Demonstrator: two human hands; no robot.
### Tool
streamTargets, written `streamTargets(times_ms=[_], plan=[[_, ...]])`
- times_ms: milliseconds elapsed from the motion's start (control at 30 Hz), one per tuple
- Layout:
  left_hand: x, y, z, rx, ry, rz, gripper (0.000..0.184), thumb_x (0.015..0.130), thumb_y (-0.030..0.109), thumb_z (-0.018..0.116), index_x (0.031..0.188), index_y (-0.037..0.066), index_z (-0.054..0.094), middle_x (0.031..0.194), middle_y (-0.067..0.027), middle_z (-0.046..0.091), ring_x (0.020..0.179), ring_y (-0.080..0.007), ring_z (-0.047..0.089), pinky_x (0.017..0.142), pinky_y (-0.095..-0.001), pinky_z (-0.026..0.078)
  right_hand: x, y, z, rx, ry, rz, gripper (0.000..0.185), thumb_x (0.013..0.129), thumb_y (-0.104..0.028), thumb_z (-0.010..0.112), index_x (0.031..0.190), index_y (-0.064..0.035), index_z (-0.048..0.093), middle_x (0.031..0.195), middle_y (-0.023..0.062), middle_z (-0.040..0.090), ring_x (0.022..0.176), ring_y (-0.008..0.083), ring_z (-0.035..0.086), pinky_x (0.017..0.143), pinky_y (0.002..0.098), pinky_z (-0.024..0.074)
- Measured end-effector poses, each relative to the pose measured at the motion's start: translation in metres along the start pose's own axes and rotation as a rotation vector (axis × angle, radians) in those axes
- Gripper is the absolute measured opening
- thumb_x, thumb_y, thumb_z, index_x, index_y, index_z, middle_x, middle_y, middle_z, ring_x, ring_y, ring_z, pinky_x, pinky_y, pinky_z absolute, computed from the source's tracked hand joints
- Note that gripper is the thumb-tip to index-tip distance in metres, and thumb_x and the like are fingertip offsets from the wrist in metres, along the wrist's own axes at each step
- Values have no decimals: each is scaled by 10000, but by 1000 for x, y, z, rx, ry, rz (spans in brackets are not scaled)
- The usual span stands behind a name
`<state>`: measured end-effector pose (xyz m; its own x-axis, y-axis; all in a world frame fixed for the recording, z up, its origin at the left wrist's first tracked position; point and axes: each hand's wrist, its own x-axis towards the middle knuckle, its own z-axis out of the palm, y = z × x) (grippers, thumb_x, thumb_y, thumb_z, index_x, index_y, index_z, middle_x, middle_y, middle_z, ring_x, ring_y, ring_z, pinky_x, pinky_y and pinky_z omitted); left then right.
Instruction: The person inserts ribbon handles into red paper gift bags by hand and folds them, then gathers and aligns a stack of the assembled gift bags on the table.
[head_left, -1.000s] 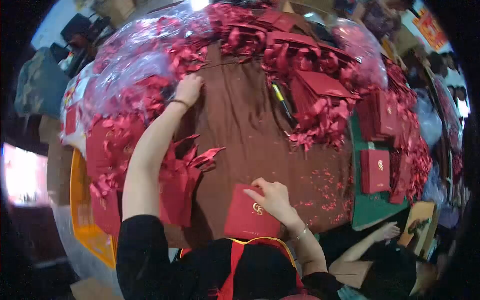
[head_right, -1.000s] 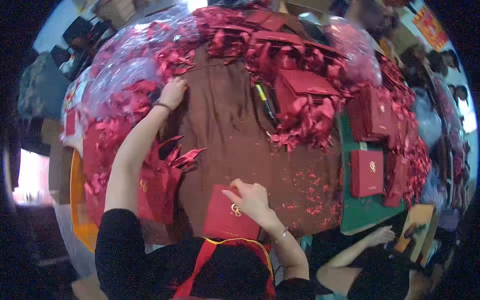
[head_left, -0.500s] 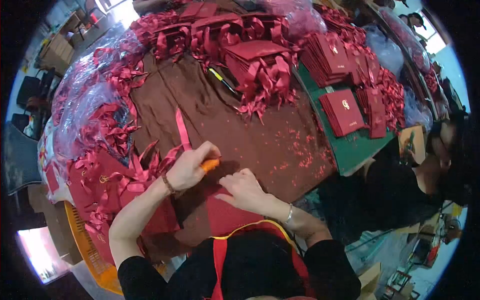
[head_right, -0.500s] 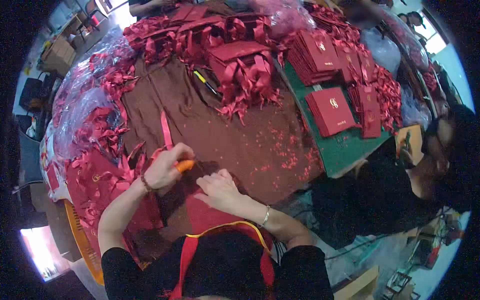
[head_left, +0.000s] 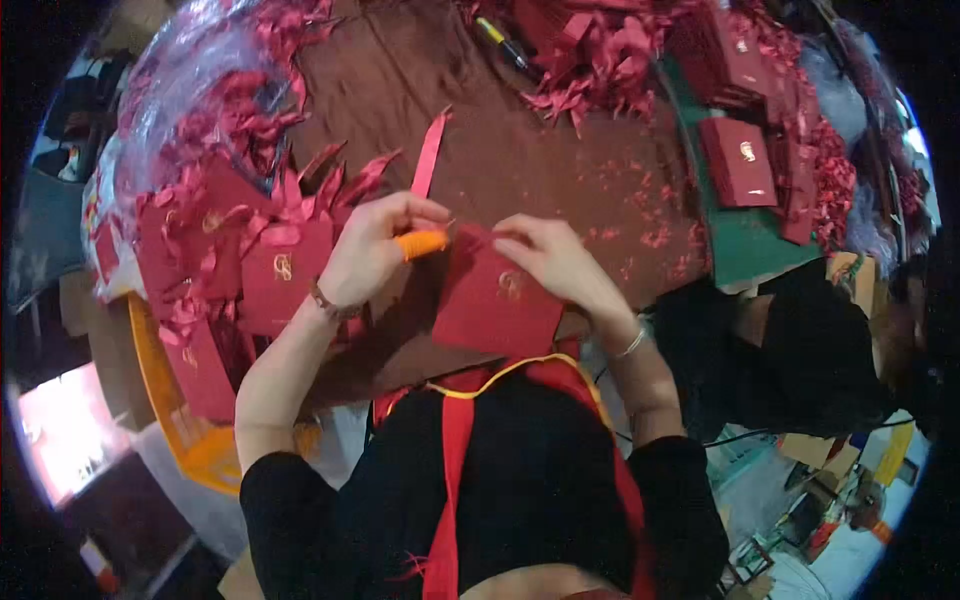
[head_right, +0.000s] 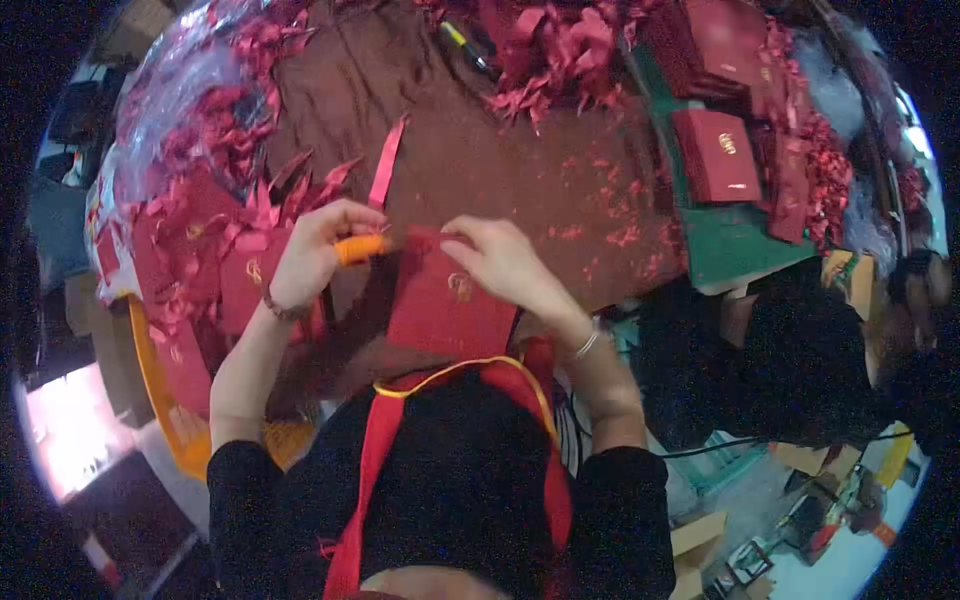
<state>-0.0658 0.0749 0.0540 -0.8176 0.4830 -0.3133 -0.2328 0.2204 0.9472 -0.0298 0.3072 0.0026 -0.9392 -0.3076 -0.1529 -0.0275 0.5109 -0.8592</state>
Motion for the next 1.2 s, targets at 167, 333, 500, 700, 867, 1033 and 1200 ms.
streamTargets(times_ms=[167, 333, 500, 700, 867, 1033, 1200], plan=[[-9, -22, 18, 252, 142, 119, 132, 822, 69, 602, 935, 7, 633, 854, -97, 643, 820, -158, 608, 718, -267, 461, 1, -4, -4, 61, 3, 91, 266, 854, -166, 560, 1027, 34, 589, 881, 115, 656, 813, 143, 601, 733, 270, 463], [1, -46, 36, 605, 284, 550, 117, 760, 60, 594, 873, 54, 625, 811, -89, 569, 808, -275, 565, 685, -363, 423, 0, -8, -4, 27, -39, 121, 281, 848, -166, 578, 1056, 24, 582, 874, 103, 655, 805, 116, 590, 720, 261, 466], [4, -51, 47, 833, 321, 604, 127, 749, 100, 617, 875, 89, 619, 797, -64, 559, 785, -250, 556, 666, -352, 382, -4, -10, 3, -53, 27, 34, 319, 787, -212, 658, 1010, 10, 608, 901, 150, 652, 841, 180, 628, 751, 295, 475], [1, -45, 52, 919, 330, 598, 112, 730, 73, 613, 841, 77, 599, 774, -64, 545, 740, -247, 534, 650, -352, 353, -4, -14, 5, -63, -16, 93, 311, 790, -296, 607, 994, -61, 615, 867, 159, 642, 853, 309, 622, 725, 371, 477], [-1, -43, 47, 858, 315, 505, 118, 750, 42, 594, 867, 60, 596, 791, -88, 564, 759, -275, 546, 649, -345, 371, -5, -11, 8, 27, -8, 69, 287, 804, -215, 609, 998, -4, 593, 896, 177, 639, 853, 269, 634, 744, 340, 482], [-2, -44, 43, 750, 418, 470, 96, 745, 71, 606, 840, 65, 612, 768, -90, 586, 741, -288, 567, 628, -370, 402, -5, -10, 6, 155, -69, 106, 262, 837, -126, 589, 1044, 35, 581, 883, 78, 633, 818, 106, 566, 736, 246, 459], [-6, -47, 50, 749, 384, 462, 66, 744, 86, 614, 803, 64, 596, 756, -89, 583, 750, -278, 571, 643, -378, 391, -2, 2, 14, 224, -68, 105, 309, 814, -199, 587, 1051, -2, 597, 977, 180, 642, 926, 274, 628, 794, 339, 479]])
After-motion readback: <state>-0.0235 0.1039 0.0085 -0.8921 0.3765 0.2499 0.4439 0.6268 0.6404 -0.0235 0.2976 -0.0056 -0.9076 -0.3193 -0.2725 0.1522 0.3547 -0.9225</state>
